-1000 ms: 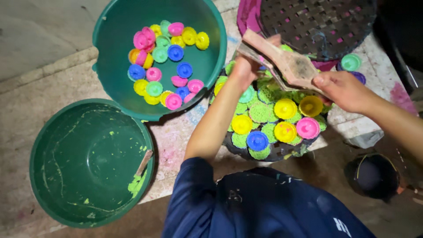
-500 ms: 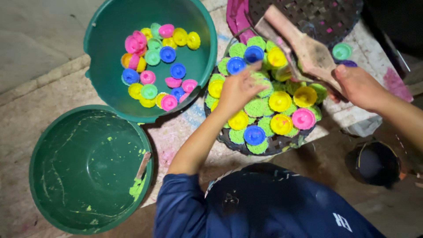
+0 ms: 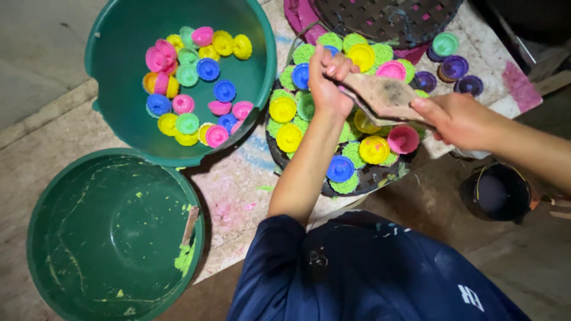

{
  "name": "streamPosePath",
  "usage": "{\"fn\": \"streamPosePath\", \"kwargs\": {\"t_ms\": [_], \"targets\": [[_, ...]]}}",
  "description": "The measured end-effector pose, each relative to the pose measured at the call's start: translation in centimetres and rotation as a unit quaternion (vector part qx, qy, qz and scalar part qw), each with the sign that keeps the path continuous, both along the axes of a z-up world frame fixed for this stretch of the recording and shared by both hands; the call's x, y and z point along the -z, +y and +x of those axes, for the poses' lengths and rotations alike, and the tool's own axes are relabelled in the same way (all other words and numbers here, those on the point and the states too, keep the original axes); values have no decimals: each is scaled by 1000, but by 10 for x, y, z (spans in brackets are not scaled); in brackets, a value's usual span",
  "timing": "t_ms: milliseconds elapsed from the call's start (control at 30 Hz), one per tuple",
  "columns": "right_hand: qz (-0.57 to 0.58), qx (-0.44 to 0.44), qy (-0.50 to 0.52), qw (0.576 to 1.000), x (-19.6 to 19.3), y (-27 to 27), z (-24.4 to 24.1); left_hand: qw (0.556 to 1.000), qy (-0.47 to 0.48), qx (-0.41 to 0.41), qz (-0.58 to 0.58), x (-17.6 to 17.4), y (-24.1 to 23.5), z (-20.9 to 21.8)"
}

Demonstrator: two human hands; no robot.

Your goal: The person scoops green paste from a green basin using a wooden spreader and fills small colorful plastic molds arranged in a black tray. The person repeatedly scrapes the spreader against the basin to collect more paste and continues filling the molds one by one.

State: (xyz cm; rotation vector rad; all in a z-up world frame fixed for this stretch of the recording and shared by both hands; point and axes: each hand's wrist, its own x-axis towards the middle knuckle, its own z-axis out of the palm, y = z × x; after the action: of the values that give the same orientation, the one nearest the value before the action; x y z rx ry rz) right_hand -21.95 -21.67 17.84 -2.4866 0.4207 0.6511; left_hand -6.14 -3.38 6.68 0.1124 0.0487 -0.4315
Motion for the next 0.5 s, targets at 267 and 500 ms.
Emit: {"fn": "streamPosePath", "kwargs": {"t_ms": [267,500], "targets": [[-109,-38,-71,991,-8,14,-2,1000,-1,-20,-17,17,-16,6],[-46,-54,-115,991,1,23,1,998,13,-37,40,18,0,17]]}}
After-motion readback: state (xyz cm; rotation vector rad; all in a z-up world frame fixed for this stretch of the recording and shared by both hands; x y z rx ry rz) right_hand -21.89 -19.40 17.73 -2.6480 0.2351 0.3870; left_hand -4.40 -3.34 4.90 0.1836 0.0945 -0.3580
